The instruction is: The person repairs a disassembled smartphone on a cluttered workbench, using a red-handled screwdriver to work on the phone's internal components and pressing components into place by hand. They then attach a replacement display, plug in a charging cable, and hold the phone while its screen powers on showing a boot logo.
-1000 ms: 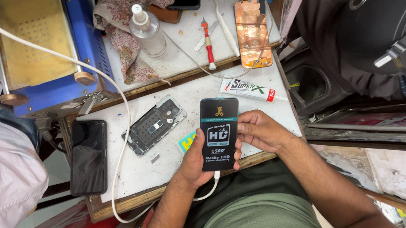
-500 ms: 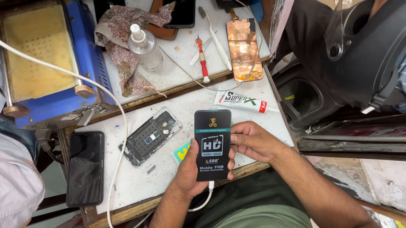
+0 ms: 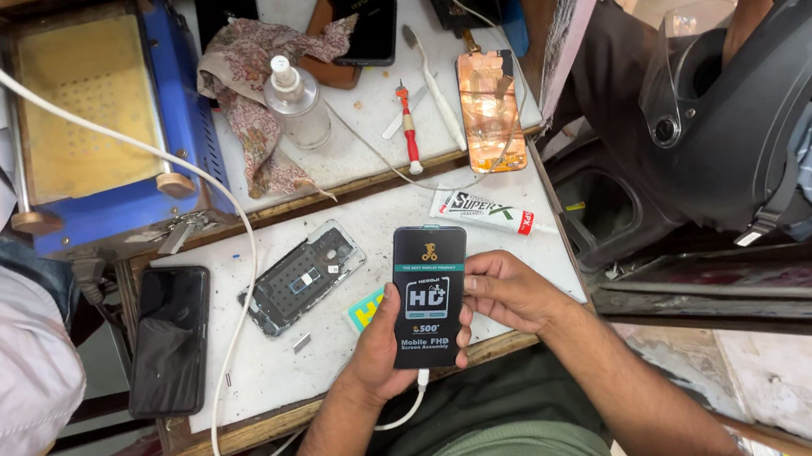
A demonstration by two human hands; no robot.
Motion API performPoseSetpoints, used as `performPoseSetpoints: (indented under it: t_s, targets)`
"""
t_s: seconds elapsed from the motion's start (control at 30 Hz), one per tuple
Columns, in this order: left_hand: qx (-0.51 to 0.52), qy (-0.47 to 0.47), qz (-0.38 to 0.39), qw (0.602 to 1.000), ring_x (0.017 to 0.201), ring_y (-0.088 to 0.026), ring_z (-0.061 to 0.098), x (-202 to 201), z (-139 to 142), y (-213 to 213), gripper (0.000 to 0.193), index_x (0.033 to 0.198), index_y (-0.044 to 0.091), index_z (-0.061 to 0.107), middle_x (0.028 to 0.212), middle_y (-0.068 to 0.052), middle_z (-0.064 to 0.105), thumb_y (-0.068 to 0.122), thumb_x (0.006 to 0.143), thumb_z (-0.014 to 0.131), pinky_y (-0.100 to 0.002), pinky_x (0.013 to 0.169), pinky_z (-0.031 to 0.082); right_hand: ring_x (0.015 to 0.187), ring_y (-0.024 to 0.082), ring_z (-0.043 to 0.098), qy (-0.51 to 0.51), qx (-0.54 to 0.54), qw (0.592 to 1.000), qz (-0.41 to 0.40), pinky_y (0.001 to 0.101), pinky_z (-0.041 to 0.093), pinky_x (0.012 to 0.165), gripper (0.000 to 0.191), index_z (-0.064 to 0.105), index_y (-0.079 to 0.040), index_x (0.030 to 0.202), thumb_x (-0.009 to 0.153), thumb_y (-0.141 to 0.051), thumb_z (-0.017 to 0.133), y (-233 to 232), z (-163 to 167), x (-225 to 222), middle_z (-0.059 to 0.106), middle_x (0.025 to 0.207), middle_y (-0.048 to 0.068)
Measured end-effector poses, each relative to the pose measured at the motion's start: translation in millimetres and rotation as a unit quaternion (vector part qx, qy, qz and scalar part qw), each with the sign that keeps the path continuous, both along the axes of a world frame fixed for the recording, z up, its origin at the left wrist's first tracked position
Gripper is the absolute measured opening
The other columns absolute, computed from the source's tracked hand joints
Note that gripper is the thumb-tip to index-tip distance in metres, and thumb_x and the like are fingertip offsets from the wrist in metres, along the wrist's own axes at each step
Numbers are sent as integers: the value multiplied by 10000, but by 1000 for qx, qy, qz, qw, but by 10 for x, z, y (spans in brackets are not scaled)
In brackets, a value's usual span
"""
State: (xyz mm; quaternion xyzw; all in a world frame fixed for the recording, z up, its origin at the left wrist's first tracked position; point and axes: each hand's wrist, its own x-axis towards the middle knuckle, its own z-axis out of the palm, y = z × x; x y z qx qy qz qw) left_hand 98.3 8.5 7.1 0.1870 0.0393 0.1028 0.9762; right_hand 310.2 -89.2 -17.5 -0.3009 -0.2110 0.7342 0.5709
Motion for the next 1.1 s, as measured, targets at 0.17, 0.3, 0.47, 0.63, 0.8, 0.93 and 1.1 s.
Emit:
performPoseSetpoints:
  t_s: [0.17, 0.3, 0.47, 0.63, 0.8, 0.93, 1.1]
  targets:
    - [4, 7, 3, 1000, 987, -255, 686, -4, 9, -29, 766, 1424, 14, 517, 1150, -167, 659, 663, 1043, 370, -428, 798, 619, 743, 274, 754, -10, -4, 1000, -3, 387, 624, 710, 258, 672, 39, 1127, 1015, -194, 674, -22, 6, -16, 724, 839, 141]
    - [8, 1, 6, 1000, 994, -254, 689, -3, 1, -40, 773, 1428, 4, 520, 1150, -169, 664, 661, 1047, 374, -427, 802, 618, 760, 249, 750, 0, 2, 1000, 1, 383, 631, 726, 256, 673, 33, 1130, 1014, -195, 674, -32, 0, -4, 720, 842, 121]
    - [7, -2, 7, 1000, 998, -253, 688, -13, -26, -13, 761, 1426, 10, 520, 1162, -166, 663, 659, 1057, 375, -426, 813, 616, 766, 236, 742, -17, -1, 1000, -8, 371, 624, 734, 250, 680, 40, 1126, 1025, -188, 665, -6, -37, -13, 723, 847, 127]
    - [0, -3, 2, 1000, 999, -258, 690, 2, -52, -7, 763, 1434, 19, 517, 1169, -168, 662, 661, 1052, 364, -430, 817, 616, 772, 226, 739, -25, -1, 1000, -13, 365, 622, 744, 232, 686, 33, 1106, 1027, -184, 662, -23, -98, 3, 724, 844, 125]
    - [4, 6, 2, 1000, 1004, -260, 687, 0, -69, -11, 774, 1441, 14, 517, 1171, -176, 661, 668, 1055, 370, -433, 818, 614, 786, 215, 734, -28, -2, 999, -18, 363, 620, 758, 220, 689, 33, 1095, 1032, -176, 663, -36, -130, 13, 721, 846, 122]
    - [5, 0, 1, 1000, 1008, -259, 684, -7, -77, -18, 770, 1446, 16, 516, 1177, -172, 660, 665, 1056, 378, -431, 821, 612, 774, 220, 741, -24, 3, 1000, -11, 365, 622, 750, 217, 688, 26, 1085, 1025, -181, 659, -39, -140, 15, 723, 839, 118]
    - [6, 1, 4, 1000, 1004, -261, 683, -16, -72, -26, 773, 1443, 12, 513, 1172, -174, 662, 667, 1056, 378, -435, 815, 611, 803, 196, 725, -30, -8, 999, -22, 359, 616, 775, 232, 689, 33, 1134, 1023, -168, 660, -56, -153, 11, 723, 854, 118]
